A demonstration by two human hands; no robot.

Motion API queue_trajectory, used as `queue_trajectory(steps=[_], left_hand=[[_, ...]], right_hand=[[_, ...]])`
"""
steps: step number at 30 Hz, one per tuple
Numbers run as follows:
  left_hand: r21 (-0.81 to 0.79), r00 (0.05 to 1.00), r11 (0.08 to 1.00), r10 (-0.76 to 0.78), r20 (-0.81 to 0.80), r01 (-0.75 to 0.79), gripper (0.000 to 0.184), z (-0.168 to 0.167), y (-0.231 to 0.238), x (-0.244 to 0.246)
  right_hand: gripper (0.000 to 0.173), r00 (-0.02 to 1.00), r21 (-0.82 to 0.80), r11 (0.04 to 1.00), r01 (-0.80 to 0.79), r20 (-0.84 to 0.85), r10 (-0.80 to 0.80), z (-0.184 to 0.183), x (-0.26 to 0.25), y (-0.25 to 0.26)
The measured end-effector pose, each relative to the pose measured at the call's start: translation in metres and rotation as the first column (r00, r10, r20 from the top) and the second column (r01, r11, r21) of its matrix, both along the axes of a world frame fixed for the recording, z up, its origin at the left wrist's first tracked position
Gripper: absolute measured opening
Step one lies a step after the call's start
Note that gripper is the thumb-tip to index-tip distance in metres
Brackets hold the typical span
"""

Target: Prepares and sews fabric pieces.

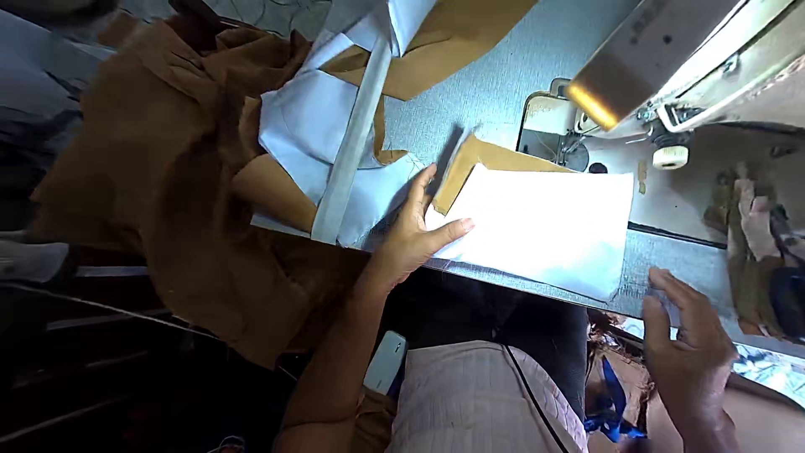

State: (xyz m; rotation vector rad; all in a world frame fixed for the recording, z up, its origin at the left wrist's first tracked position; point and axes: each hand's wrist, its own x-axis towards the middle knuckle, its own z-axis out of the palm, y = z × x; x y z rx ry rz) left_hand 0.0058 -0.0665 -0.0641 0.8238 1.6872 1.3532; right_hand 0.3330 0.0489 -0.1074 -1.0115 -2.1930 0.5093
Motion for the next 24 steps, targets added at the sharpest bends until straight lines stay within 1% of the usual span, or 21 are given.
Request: queue_trajectory(steps=[2,4,5,7,9,10,11,12,14,15,18,19,20,21,22,24], left_hand=[[0.021,0.992,0.999,0.041,-0.119,-0.039,0.097,-0.003,0.004,0.003],[0.026,0.987,0.999,0.051,-0.15,-0.048,0.097,-0.003,0.004,0.004],[0.018,0.988,0.999,0.042,-0.152,-0.04,0.095,-0.003,0.002,0.003],[0.002,0.985,1.0,-0.006,-0.173,0.007,0.095,-0.002,-0.005,0.0],[0.0,0.95,0.996,-0.087,-0.299,0.091,0.095,-0.004,-0.011,-0.003],[0.001,0.916,0.992,-0.114,-0.384,0.124,0.092,-0.008,-0.014,-0.002],[-0.001,0.879,0.991,-0.119,-0.462,0.133,0.083,-0.011,-0.016,0.0],[0.003,0.835,0.994,-0.093,-0.543,0.112,0.068,-0.014,-0.016,0.004],[0.083,0.742,0.996,0.037,-0.67,0.026,0.036,-0.021,-0.011,0.011],[0.137,0.706,0.99,0.111,-0.699,-0.02,0.031,-0.024,-0.008,0.013],[0.244,0.58,0.967,0.24,-0.779,-0.072,0.029,-0.027,0.006,0.013],[0.241,0.53,0.966,0.252,-0.81,-0.092,0.03,-0.029,0.011,0.012],[0.2,0.499,0.973,0.23,-0.836,-0.113,0.031,-0.03,0.016,0.014],[0.145,0.481,0.98,0.193,-0.855,-0.137,0.03,-0.03,0.019,0.016],[0.08,0.482,0.984,0.147,-0.864,-0.157,0.028,-0.029,0.021,0.019],[-0.022,0.527,0.982,0.082,-0.846,-0.188,0.03,-0.028,0.023,0.023]], right_hand=[[0.034,0.996,0.054,0.995,-0.084,0.031,0.082,-0.001,-0.007,0.003],[0.038,0.974,0.075,0.979,-0.19,0.136,0.178,-0.003,-0.016,0.007],[0.041,0.961,0.087,0.973,-0.216,0.195,0.196,-0.004,-0.019,0.009],[0.043,0.954,0.1,0.973,-0.207,0.242,0.178,-0.006,-0.019,0.013],[0.04,0.964,0.076,0.982,-0.175,0.216,0.155,-0.008,-0.013,0.016],[0.038,0.971,0.064,0.985,-0.159,0.192,0.144,-0.01,-0.009,0.017],[0.036,0.976,0.06,0.988,-0.142,0.172,0.13,-0.012,-0.005,0.016],[0.035,0.98,0.064,0.99,-0.13,0.157,0.118,-0.014,-0.002,0.016],[0.034,0.984,0.069,0.991,-0.116,0.145,0.105,-0.018,0.0,0.014],[0.035,0.984,0.075,0.991,-0.111,0.147,0.099,-0.019,0.0,0.013],[0.036,0.985,0.074,0.991,-0.107,0.145,0.096,-0.021,0.0,0.011],[0.036,0.985,0.067,0.993,-0.101,0.146,0.091,-0.021,0.001,0.011],[0.037,0.985,0.07,0.993,-0.092,0.149,0.081,-0.022,0.001,0.011],[0.038,0.985,0.076,0.994,-0.083,0.154,0.07,-0.022,0.001,0.012],[0.039,0.985,0.082,0.994,-0.076,0.162,0.062,-0.022,0.001,0.013],[0.041,0.981,0.079,0.994,-0.078,0.183,0.063,-0.02,0.003,0.016]])
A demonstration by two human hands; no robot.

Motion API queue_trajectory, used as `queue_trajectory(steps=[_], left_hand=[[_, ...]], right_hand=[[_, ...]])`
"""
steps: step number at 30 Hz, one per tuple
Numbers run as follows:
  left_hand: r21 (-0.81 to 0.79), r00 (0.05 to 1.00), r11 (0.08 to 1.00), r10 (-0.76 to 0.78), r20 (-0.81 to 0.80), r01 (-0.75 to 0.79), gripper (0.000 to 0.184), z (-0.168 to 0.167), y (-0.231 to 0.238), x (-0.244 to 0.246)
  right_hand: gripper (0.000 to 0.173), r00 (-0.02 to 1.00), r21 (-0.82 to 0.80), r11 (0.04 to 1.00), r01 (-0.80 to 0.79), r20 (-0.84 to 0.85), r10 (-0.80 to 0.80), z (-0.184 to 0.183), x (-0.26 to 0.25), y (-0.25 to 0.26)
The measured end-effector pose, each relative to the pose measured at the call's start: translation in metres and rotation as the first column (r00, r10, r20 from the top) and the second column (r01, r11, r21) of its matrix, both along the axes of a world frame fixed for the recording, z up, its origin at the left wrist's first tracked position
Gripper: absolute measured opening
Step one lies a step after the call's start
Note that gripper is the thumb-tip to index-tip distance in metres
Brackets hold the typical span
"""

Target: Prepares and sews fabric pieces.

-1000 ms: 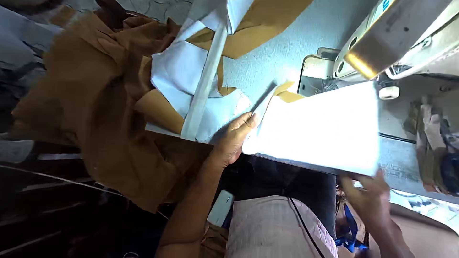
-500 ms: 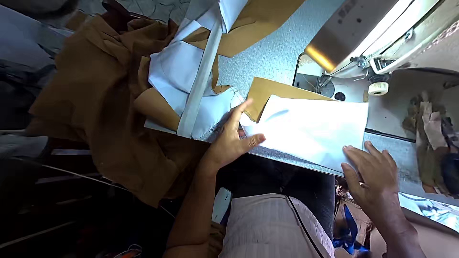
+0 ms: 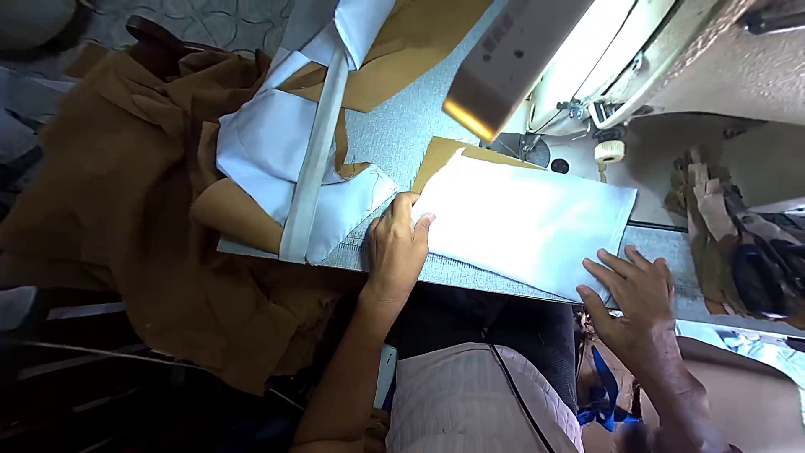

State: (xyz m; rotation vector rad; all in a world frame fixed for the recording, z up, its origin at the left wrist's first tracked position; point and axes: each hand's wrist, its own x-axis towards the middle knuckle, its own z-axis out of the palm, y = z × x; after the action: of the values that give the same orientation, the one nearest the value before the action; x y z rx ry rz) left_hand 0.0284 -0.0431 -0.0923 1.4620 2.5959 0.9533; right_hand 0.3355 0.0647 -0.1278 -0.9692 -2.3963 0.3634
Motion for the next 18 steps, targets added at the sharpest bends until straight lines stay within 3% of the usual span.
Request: queue_trajectory(steps=[7,9,12,18], left_hand=[[-0.085,1.0,0.996,0.012,-0.021,-0.014,0.042,-0.001,0.006,0.01],[-0.096,1.0,0.995,-0.006,-0.024,0.004,0.042,-0.001,0.009,0.012],[-0.123,1.0,0.992,-0.014,-0.001,0.014,0.047,0.003,0.011,0.011],[-0.165,0.999,0.986,-0.006,0.041,0.012,0.059,0.01,0.015,0.005]], right_hand=[[0.039,0.987,0.017,0.999,0.051,0.154,-0.053,0.038,-0.033,0.019],[0.038,0.994,-0.03,1.0,-0.003,0.111,0.006,0.035,-0.055,0.024],[0.052,0.983,-0.061,0.993,-0.101,0.145,0.109,0.014,-0.074,0.03],[0.06,0.97,-0.04,0.992,-0.12,0.209,0.126,0.009,-0.072,0.043]])
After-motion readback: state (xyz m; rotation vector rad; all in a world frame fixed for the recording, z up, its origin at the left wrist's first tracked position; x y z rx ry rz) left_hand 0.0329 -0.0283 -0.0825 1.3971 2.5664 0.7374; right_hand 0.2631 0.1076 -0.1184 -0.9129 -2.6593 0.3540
